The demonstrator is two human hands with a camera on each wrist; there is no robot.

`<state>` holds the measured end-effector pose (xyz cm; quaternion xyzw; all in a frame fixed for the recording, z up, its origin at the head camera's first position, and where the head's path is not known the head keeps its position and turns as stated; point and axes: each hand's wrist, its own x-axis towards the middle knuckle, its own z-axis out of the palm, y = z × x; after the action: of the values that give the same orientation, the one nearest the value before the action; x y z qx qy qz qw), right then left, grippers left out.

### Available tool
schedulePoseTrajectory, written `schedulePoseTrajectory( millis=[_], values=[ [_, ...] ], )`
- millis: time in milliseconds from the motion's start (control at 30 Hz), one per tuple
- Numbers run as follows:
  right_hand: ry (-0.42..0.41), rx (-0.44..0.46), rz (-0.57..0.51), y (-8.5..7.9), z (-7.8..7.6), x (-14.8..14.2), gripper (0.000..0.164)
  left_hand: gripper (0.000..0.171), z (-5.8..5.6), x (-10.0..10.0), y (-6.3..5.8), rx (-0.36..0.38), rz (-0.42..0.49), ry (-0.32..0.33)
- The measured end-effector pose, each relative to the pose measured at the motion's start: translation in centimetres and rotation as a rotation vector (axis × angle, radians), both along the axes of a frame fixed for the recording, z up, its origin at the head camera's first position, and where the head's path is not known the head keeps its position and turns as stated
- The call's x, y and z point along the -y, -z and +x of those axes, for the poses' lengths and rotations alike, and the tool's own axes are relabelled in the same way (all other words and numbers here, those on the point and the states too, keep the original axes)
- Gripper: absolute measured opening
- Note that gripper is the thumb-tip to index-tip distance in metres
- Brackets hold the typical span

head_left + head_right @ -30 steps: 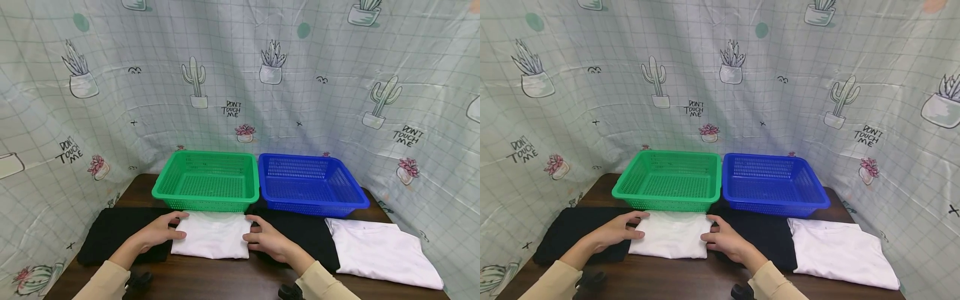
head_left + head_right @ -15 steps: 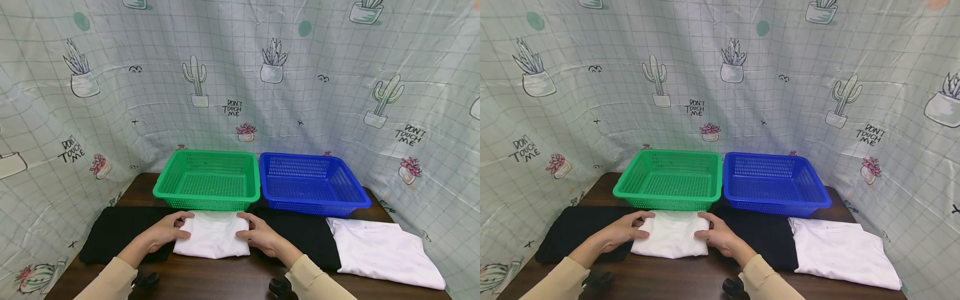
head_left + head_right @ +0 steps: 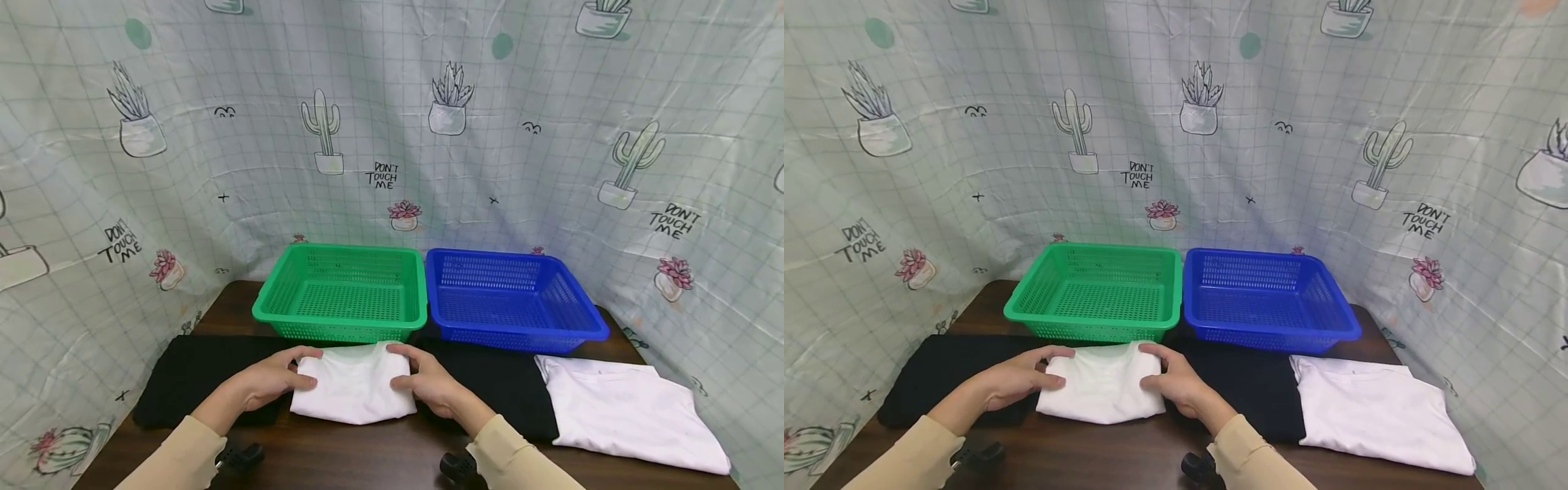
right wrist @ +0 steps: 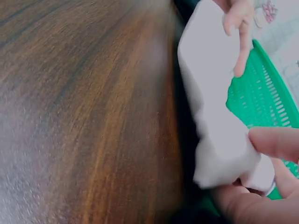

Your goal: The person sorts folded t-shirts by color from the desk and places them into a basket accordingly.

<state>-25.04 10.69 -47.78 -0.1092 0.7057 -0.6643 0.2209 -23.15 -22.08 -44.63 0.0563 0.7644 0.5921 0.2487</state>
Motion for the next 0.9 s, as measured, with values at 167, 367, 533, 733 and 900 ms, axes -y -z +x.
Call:
schedulePoseTrajectory(
  millis=[167, 367, 533, 733, 900],
  values=[
    [-0.027, 0.058, -0.026, 0.4, 0.0, 0.1, 0.076, 0.071, 0.0, 0.1, 0.4, 0.04, 0.032, 0.022],
    [-0.057, 0.054, -0.033, 0.7, -0.2, -0.1, 0.076, 0.073, 0.6, 0.1, 0.7, 0.046, 0.102, 0.003],
    [-0.097, 0.046, -0.079, -1.2, 0.8, -0.6, 0.077, 0.076, 1.9, 0.4, -1.5, -0.003, 0.163, 0.032],
    [-0.147, -0.012, -0.132, -6.0, 0.6, -1.4, 0.079, 0.076, 2.4, 2.0, -7.0, -0.114, 0.164, 0.055],
    [-0.123, -0.054, -0.159, -9.4, -1.7, -1.4, 0.079, 0.075, 0.0, 2.6, -10.1, -0.203, 0.149, 0.029]
  ],
)
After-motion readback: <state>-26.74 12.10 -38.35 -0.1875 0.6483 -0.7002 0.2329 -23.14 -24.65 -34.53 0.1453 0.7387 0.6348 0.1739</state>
